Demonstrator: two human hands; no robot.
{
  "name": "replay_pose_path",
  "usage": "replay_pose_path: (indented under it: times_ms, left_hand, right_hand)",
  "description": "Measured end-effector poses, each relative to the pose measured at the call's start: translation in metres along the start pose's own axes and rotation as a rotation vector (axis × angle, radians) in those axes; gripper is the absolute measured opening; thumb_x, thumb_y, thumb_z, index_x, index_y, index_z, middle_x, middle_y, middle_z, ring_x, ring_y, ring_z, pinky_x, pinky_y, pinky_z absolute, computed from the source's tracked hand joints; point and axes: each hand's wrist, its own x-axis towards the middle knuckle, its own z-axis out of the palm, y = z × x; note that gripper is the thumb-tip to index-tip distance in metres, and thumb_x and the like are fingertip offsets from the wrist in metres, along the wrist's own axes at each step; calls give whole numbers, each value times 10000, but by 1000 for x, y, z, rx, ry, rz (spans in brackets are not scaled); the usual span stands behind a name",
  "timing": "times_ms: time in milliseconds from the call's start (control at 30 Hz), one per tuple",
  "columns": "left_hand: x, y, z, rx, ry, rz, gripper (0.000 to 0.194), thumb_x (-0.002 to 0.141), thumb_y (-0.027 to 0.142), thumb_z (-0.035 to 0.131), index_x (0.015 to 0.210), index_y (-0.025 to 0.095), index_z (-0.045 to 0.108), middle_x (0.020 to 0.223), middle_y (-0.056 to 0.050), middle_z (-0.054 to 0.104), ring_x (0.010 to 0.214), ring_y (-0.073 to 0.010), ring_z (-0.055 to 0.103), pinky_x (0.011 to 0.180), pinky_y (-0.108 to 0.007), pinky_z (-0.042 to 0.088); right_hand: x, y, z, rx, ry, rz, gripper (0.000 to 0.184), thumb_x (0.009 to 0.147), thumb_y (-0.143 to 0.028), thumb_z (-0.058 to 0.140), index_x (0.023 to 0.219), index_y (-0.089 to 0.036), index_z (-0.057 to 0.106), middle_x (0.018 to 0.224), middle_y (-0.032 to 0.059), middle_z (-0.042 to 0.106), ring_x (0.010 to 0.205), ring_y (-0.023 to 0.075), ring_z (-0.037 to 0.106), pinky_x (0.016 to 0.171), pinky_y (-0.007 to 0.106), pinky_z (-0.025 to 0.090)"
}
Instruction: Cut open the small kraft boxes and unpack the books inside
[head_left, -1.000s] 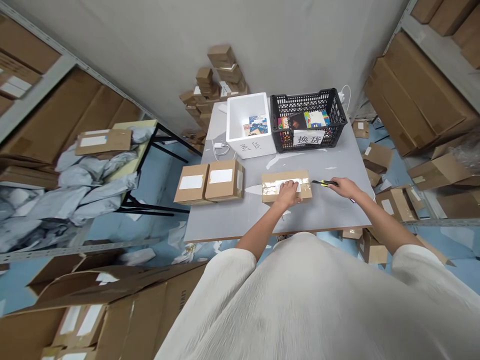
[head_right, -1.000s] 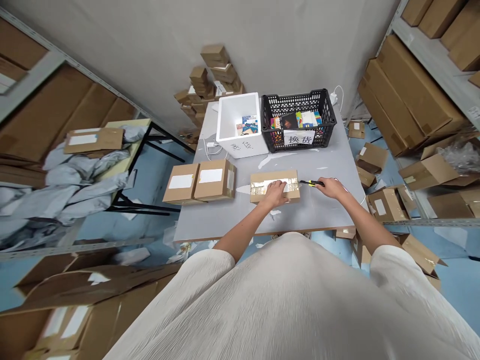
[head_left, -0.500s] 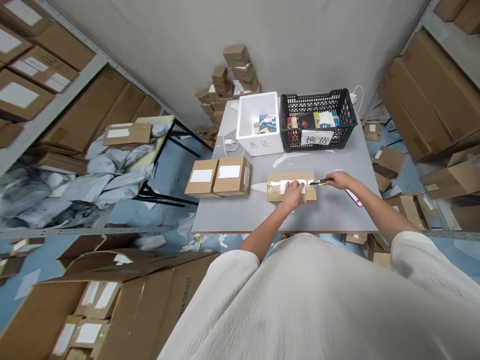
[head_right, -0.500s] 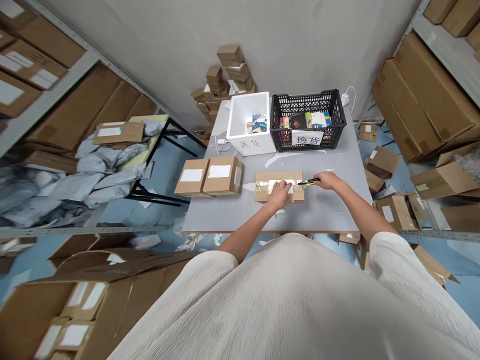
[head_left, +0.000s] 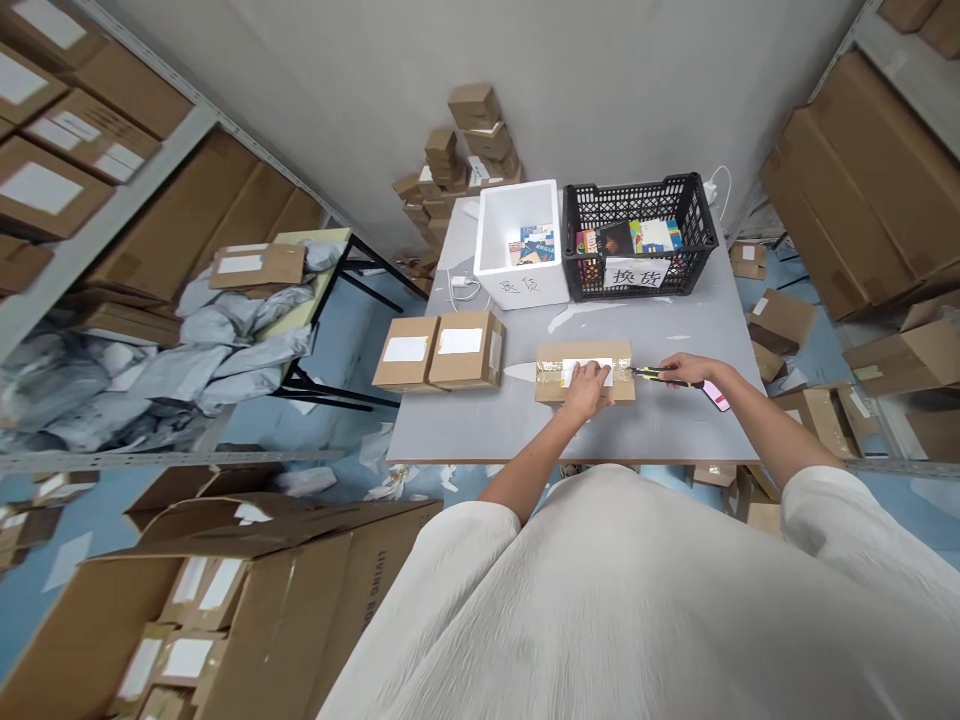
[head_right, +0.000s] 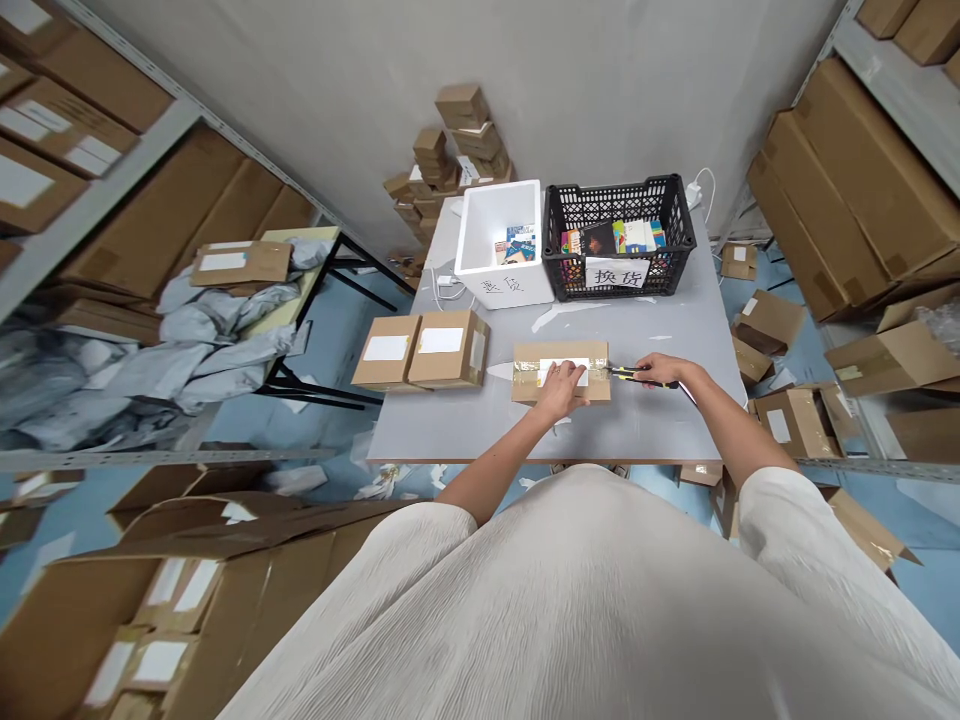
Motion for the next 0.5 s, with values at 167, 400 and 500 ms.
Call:
replay_pose_path:
  times_ms: [167, 400, 500]
  left_hand:
    - [3, -1, -3, -18, -10, -12, 815, 807, 371, 958, 1509, 256, 562, 1458, -152, 583, 1402, -391, 611, 1353, -611, 287]
    - [5, 0, -9, -86, 65, -31, 822, 985, 450, 748, 1695, 237, 393, 1614, -208, 505, 1448, -406, 566, 1248, -563, 426]
    - [15, 2, -12, -90, 145, -88, 635, 1092, 326, 524, 1706, 222, 399, 1618, -212, 530, 1415, -383, 600, 1218, -540, 454]
  right_hand:
    - [-20, 0, 8, -6, 53, 59, 557, 884, -780, 700, 822, -227, 707, 791, 44, 735, 709, 179, 641, 648, 285, 493]
    - [-40, 2, 18, 164, 314, 64, 607, 926, -826, 681, 947, -220, 700, 908, 101, 798, 790, 221, 706, 676, 291, 539]
    - [-44, -3, 25, 70, 408, 27, 583, 1006, -787, 600, 1042, -222, 739, 953, 97, 818, 860, 244, 719, 760, 311, 561]
